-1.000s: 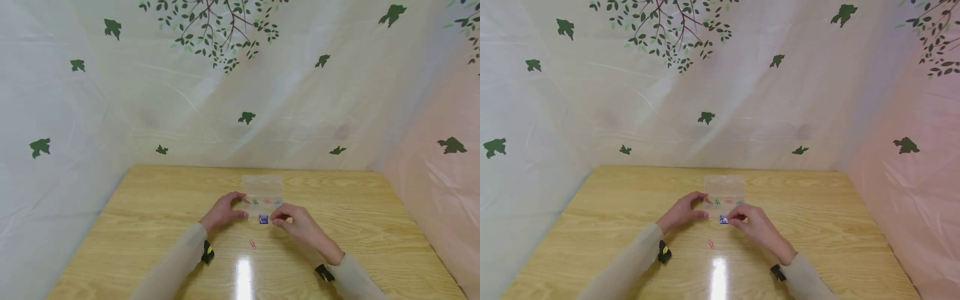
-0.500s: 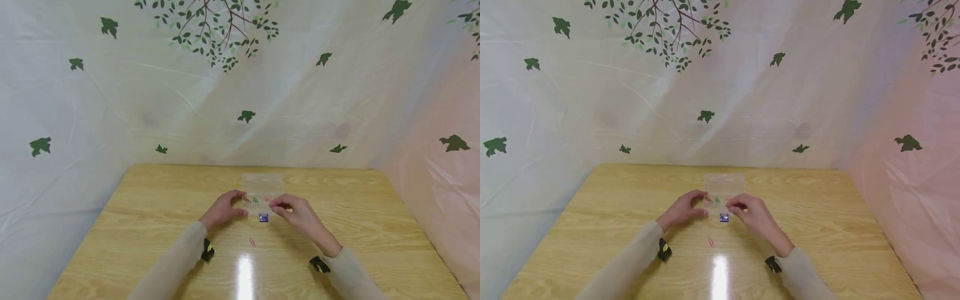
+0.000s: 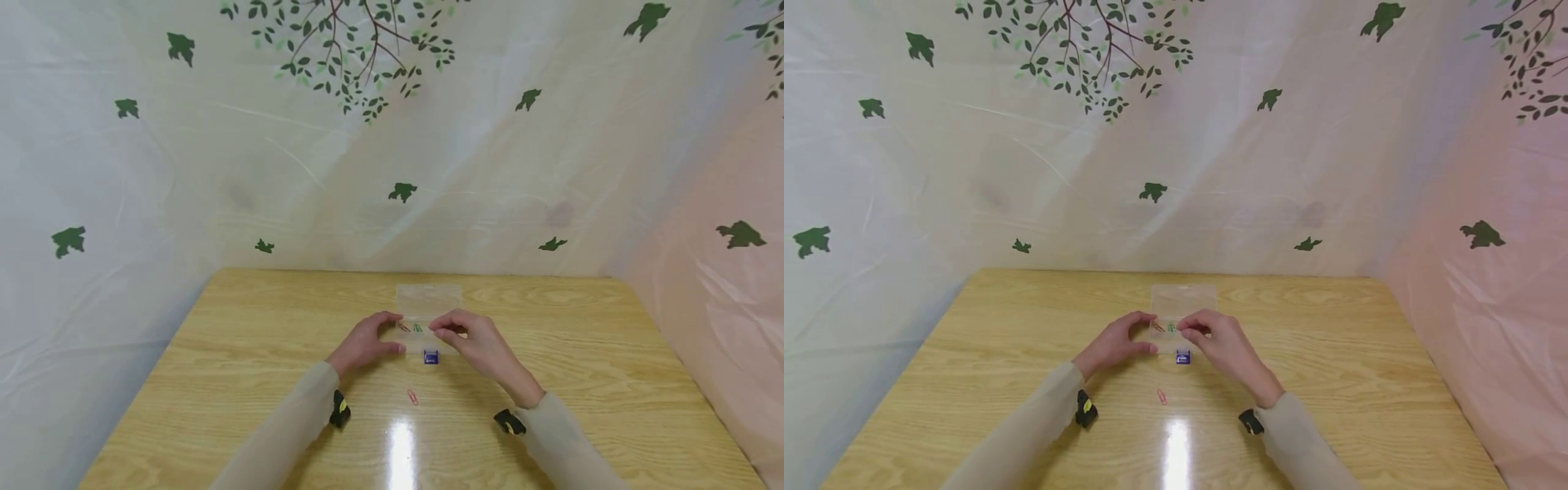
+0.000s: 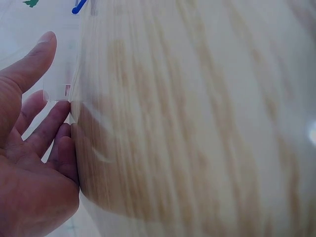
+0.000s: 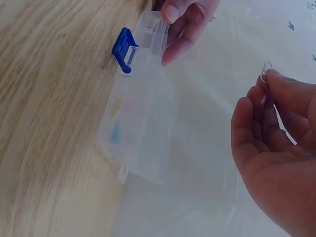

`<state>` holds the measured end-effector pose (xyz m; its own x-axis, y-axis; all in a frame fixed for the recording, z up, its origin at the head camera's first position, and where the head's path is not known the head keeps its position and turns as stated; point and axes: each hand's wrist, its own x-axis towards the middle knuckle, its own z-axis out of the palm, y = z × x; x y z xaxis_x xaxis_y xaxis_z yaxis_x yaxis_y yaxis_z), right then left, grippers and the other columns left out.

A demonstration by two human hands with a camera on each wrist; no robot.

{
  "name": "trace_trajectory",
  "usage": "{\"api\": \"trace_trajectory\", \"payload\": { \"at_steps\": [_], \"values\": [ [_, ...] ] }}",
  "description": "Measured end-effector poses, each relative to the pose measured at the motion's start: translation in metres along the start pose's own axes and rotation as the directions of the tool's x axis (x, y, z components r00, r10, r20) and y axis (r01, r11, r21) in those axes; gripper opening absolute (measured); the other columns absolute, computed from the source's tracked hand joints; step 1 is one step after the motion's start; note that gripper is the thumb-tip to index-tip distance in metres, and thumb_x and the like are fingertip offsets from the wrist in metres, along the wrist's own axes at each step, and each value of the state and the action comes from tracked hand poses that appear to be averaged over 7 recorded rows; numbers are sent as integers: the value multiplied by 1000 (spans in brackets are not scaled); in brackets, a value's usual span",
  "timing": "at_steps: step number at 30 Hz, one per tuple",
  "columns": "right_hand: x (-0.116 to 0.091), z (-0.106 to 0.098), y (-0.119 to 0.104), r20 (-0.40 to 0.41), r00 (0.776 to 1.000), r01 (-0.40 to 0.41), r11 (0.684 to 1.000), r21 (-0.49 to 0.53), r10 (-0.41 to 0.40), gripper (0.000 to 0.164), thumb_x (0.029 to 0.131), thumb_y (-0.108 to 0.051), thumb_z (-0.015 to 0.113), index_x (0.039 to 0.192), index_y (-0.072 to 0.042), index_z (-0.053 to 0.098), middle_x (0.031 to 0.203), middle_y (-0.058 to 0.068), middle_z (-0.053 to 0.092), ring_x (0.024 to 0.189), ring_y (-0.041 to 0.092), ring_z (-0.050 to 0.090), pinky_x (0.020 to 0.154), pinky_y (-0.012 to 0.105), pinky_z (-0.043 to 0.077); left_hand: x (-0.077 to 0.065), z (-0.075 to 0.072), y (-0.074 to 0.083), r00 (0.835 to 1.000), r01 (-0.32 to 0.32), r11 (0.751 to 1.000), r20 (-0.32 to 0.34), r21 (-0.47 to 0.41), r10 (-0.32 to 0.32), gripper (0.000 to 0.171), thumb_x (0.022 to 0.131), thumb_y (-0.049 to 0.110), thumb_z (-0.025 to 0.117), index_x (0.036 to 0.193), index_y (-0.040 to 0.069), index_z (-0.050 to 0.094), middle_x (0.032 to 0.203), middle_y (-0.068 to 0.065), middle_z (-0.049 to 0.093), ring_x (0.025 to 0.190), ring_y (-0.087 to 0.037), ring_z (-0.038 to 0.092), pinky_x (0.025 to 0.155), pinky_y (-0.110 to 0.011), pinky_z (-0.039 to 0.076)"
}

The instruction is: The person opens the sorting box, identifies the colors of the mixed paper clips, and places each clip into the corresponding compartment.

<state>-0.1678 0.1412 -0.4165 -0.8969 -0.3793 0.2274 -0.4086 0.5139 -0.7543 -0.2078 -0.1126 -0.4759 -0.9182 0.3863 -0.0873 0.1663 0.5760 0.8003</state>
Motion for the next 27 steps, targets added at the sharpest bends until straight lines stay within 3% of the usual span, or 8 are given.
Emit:
{"api": "trace_trajectory", "payload": {
  "at_steps": [10, 20, 27],
  "values": [
    [7, 9, -2, 24, 1000, -17, 1000, -4, 17, 13, 97, -2, 70, 108, -4, 77, 107, 3, 75, 97, 19, 70, 85, 32, 60, -5, 0, 1, 1000, 5, 1000, 4, -19, -5, 61, 91, 25, 82, 146, 15, 57, 152, -10, 53, 145, -33, 42, 123, -51, 30],
    [19, 18, 3, 55, 998, -21, 1000, -7, 21, 14, 98, -2, 69, 109, -7, 77, 108, 4, 75, 97, 18, 70, 84, 33, 61, -5, -1, 0, 1000, -11, 1000, -3, -16, 11, 61, 91, 23, 82, 146, 13, 58, 150, -10, 55, 144, -32, 44, 122, -50, 31],
    [26, 28, 8, 99, 995, 16, 999, -43, -11, 13, 97, 0, 69, 106, -4, 78, 106, 7, 75, 95, 19, 70, 82, 32, 61, -5, -1, 0, 1000, -17, 1000, 5, -17, 17, 62, 90, 24, 83, 145, 13, 58, 150, -10, 55, 145, -33, 43, 122, -52, 31]
  ]
}}
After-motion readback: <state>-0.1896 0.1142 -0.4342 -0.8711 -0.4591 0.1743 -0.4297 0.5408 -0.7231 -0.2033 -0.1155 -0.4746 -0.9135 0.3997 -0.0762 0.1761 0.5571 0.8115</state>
